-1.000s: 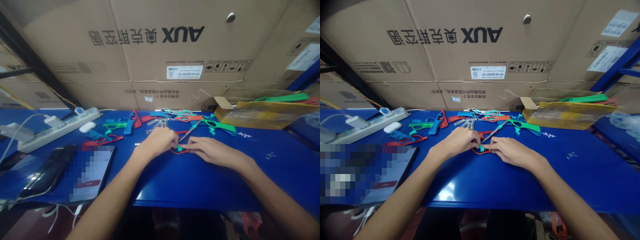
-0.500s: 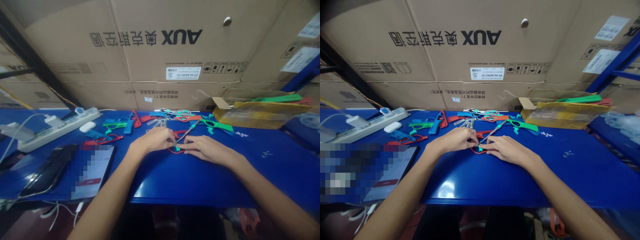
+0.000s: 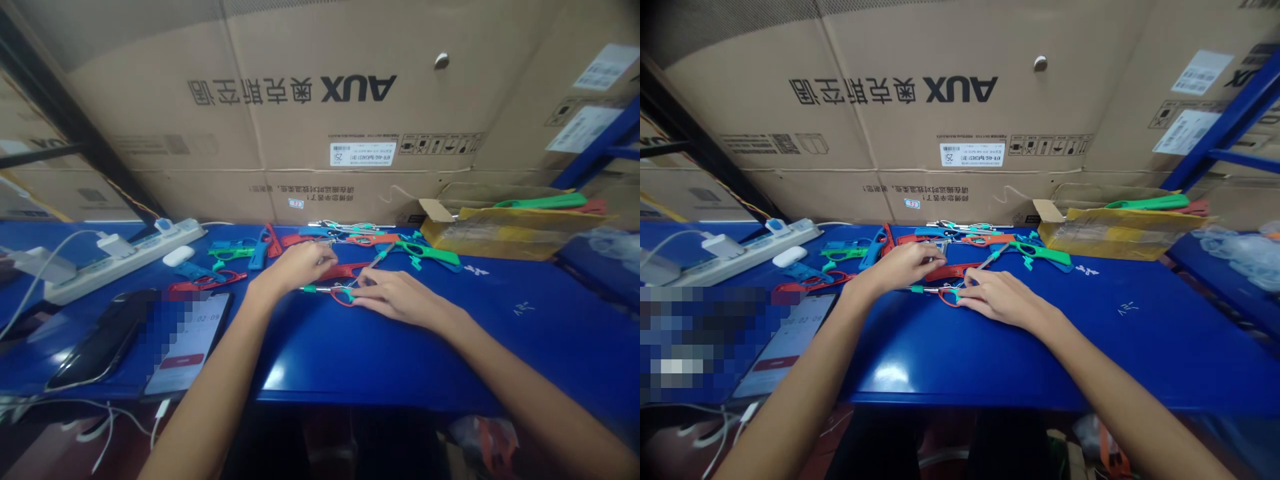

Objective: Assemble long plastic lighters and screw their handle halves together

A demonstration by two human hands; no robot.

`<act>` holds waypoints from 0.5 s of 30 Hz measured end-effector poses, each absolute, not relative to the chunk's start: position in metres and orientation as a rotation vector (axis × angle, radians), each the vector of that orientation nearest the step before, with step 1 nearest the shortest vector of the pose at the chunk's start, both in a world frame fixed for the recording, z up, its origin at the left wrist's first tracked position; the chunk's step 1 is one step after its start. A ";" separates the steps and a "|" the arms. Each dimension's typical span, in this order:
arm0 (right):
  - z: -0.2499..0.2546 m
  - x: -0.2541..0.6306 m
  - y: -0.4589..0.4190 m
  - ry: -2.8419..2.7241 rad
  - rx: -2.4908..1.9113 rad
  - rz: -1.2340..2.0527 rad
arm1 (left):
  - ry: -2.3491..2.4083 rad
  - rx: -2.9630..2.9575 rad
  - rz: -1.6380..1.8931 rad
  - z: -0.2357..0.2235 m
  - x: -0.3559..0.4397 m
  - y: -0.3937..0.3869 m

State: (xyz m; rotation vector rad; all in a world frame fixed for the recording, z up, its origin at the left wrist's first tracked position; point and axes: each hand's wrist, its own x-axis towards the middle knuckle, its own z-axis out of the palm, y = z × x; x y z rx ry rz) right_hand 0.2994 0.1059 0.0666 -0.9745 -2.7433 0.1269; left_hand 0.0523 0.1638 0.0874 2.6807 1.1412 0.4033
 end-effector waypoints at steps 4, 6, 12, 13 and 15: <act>0.065 0.297 0.106 -2.718 -0.954 0.109 | 1.186 2.512 0.271 0.091 0.040 0.166; 0.065 0.297 0.106 -2.702 -0.947 0.134 | 1.176 2.421 0.185 0.093 0.034 0.167; 0.064 0.298 0.106 -2.655 -0.897 0.235 | 1.124 2.271 0.105 0.094 0.027 0.167; 0.065 0.300 0.106 -2.633 -0.898 0.249 | 1.103 2.265 0.094 0.093 0.028 0.167; 0.068 0.304 0.108 -2.568 -0.923 0.238 | 1.057 2.267 0.081 0.092 0.030 0.167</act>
